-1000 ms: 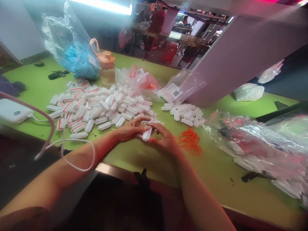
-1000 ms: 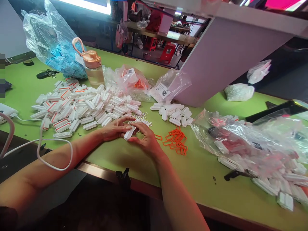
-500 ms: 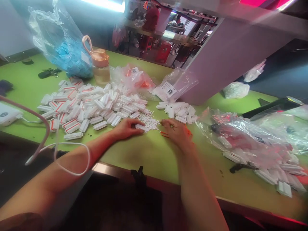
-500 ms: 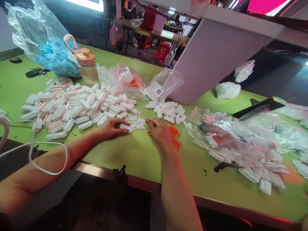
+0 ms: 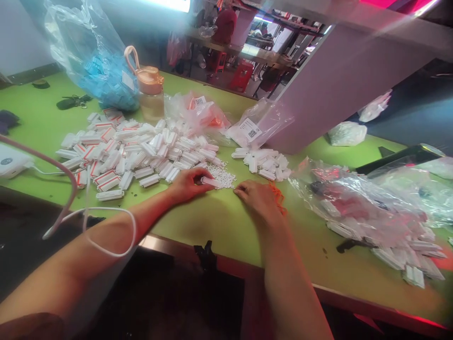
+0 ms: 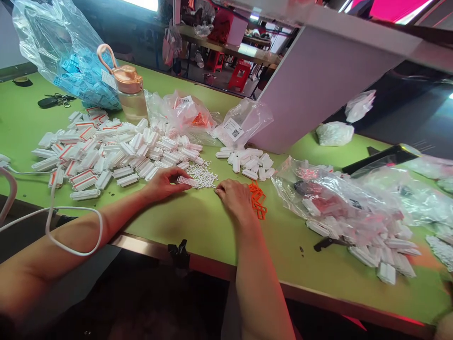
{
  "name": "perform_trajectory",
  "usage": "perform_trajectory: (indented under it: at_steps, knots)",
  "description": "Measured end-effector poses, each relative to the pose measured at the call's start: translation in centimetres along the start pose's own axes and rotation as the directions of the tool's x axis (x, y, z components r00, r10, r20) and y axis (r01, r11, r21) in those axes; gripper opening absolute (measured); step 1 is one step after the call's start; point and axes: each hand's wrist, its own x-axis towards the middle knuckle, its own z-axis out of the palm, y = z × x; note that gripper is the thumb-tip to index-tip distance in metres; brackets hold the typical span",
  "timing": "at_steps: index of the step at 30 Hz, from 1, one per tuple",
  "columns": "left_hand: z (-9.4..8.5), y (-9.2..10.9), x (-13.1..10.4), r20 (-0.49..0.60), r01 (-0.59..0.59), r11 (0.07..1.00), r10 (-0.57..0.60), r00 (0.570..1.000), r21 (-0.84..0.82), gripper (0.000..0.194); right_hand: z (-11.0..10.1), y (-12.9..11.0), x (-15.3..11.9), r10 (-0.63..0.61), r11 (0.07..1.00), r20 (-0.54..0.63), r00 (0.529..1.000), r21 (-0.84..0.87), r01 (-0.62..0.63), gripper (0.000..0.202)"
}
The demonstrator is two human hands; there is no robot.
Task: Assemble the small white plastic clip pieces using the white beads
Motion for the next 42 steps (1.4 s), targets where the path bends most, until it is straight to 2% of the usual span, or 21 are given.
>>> perform_trajectory:
  at_steps: [5,9,11,14,17,20,25,33,38,42]
  knots:
    - [-0.1,-0.1,0.2,0.016,0.059,0.996,-0.058,0.998,-0.071,0.035,-0.3,0.5,-0.1,-0.001,1.000,0.008,1.000,0.009,0.001,0.014]
    - [-0.2,-0.5,0.2,0.052,0.079,0.996,-0.076,0.996,-0.049,0.037,-0.6,0.3,-0.1,0.030,0.999,-0.017,0.999,-0.017,-0.030,0.017]
    - [-0.2,-0.6,0.2,0.066,0.073,0.997,-0.070,0.995,-0.036,0.037,-0.6,0.1,0.1,0.059,0.998,-0.012,0.998,0.024,-0.058,0.018]
    - [-0.1,-0.6,0.1,0.082,0.085,0.996,-0.082,0.993,-0.039,0.037,-0.4,-0.4,0.2,0.047,0.957,-0.058,0.997,0.288,-0.028,0.022]
    - [0.0,-0.5,0.1,0.094,0.102,0.992,-0.095,0.991,-0.068,0.039,0.5,-1.6,0.1,0.007,0.806,-0.134,0.991,0.588,0.074,0.026]
    - [0.1,-0.5,0.0,0.099,0.105,0.991,-0.096,0.990,-0.088,0.041,1.8,-3.0,0.1,-0.029,0.725,-0.202,0.979,0.670,0.160,0.023]
    - [0.1,-0.5,0.0,0.102,0.123,0.988,-0.113,0.988,-0.091,0.040,3.0,-4.0,0.3,-0.061,0.744,-0.281,0.958,0.627,0.231,0.019]
    - [0.3,-0.8,0.1,0.098,0.162,0.965,-0.144,0.985,-0.208,0.040,2.8,-4.3,-0.1,-0.105,0.824,-0.328,0.939,0.500,0.266,0.021]
    - [0.6,-1.2,0.0,0.064,0.218,0.899,-0.210,0.976,-0.379,0.044,2.0,-4.1,-0.3,-0.245,0.914,-0.339,0.908,0.231,0.333,0.027]
    - [0.6,-1.0,-0.1,0.064,0.255,0.837,-0.257,0.964,-0.483,0.044,1.4,-4.3,-0.5,-0.342,0.929,-0.294,0.892,0.040,0.369,0.026]
